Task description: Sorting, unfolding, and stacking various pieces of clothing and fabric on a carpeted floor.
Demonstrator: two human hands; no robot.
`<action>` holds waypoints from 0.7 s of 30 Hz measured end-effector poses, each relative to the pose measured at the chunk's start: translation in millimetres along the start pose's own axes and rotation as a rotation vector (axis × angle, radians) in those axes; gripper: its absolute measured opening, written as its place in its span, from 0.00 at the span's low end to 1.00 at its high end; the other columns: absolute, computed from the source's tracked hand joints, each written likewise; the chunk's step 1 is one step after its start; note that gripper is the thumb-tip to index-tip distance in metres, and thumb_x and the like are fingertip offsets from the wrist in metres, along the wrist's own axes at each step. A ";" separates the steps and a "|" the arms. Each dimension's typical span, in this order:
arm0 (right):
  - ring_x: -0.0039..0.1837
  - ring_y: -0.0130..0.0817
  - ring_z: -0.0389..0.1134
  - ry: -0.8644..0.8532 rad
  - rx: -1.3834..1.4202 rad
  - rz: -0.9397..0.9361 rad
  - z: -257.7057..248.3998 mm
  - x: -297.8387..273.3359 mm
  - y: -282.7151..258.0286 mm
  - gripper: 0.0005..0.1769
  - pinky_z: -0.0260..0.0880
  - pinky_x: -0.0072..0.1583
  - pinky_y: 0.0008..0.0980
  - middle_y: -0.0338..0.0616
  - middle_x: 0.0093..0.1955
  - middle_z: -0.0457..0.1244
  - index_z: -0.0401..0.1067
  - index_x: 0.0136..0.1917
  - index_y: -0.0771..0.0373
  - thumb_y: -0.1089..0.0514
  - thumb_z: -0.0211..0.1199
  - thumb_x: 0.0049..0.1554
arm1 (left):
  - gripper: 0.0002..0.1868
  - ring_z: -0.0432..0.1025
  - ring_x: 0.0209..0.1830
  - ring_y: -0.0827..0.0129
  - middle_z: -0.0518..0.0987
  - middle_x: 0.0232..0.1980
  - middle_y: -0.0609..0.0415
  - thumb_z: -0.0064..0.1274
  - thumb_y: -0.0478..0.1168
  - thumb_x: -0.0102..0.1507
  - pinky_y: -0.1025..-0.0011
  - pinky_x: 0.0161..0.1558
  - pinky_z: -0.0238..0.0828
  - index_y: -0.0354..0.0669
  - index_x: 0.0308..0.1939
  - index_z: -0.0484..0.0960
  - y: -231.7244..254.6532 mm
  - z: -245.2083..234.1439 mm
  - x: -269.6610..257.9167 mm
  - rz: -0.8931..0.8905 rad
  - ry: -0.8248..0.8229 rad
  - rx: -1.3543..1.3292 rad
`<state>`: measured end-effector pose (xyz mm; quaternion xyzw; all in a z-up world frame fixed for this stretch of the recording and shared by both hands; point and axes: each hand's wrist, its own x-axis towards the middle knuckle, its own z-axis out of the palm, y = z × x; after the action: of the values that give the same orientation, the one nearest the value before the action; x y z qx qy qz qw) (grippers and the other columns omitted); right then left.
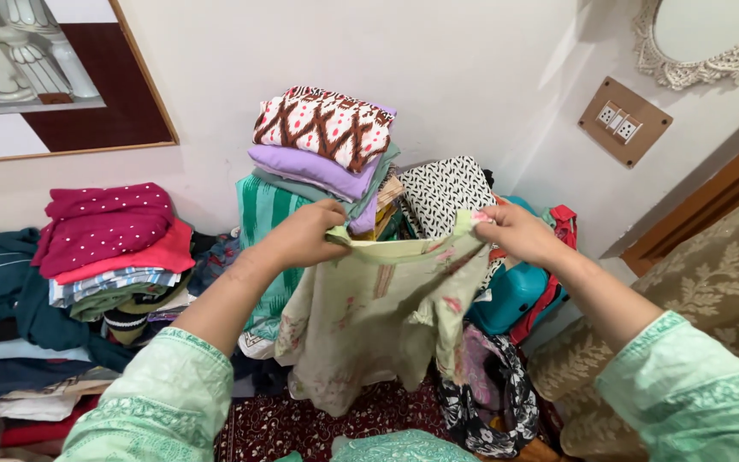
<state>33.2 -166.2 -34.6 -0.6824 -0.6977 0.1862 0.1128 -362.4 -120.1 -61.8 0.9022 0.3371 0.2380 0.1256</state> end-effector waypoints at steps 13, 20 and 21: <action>0.45 0.30 0.72 -0.230 0.207 -0.235 10.0 4.0 -9.1 0.10 0.72 0.48 0.33 0.41 0.44 0.69 0.72 0.52 0.64 0.63 0.65 0.57 | 0.21 0.77 0.54 0.51 0.81 0.57 0.45 0.63 0.37 0.50 0.62 0.55 0.73 0.34 0.47 0.84 8.4 0.5 -18.7 0.054 0.071 -0.189; 0.51 0.30 0.70 -0.304 0.127 -0.545 12.2 -24.0 -23.9 0.24 0.72 0.52 0.36 0.36 0.50 0.69 0.73 0.61 0.57 0.61 0.64 0.49 | 0.21 0.75 0.56 0.49 0.79 0.58 0.44 0.64 0.38 0.49 0.61 0.56 0.72 0.34 0.46 0.83 17.2 -8.3 -25.1 0.017 0.062 -0.163; 0.51 0.30 0.70 -0.301 0.129 -0.537 16.6 -23.6 -20.7 0.24 0.72 0.52 0.36 0.36 0.50 0.69 0.73 0.61 0.57 0.61 0.64 0.49 | 0.21 0.75 0.56 0.49 0.79 0.58 0.44 0.64 0.38 0.49 0.61 0.56 0.72 0.34 0.46 0.83 19.5 -5.8 -23.5 0.022 0.058 -0.167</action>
<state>8.5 -191.4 -38.8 -0.4298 -0.8488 0.2924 0.0965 -370.2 -149.9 -57.4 0.8850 0.3094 0.2927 0.1879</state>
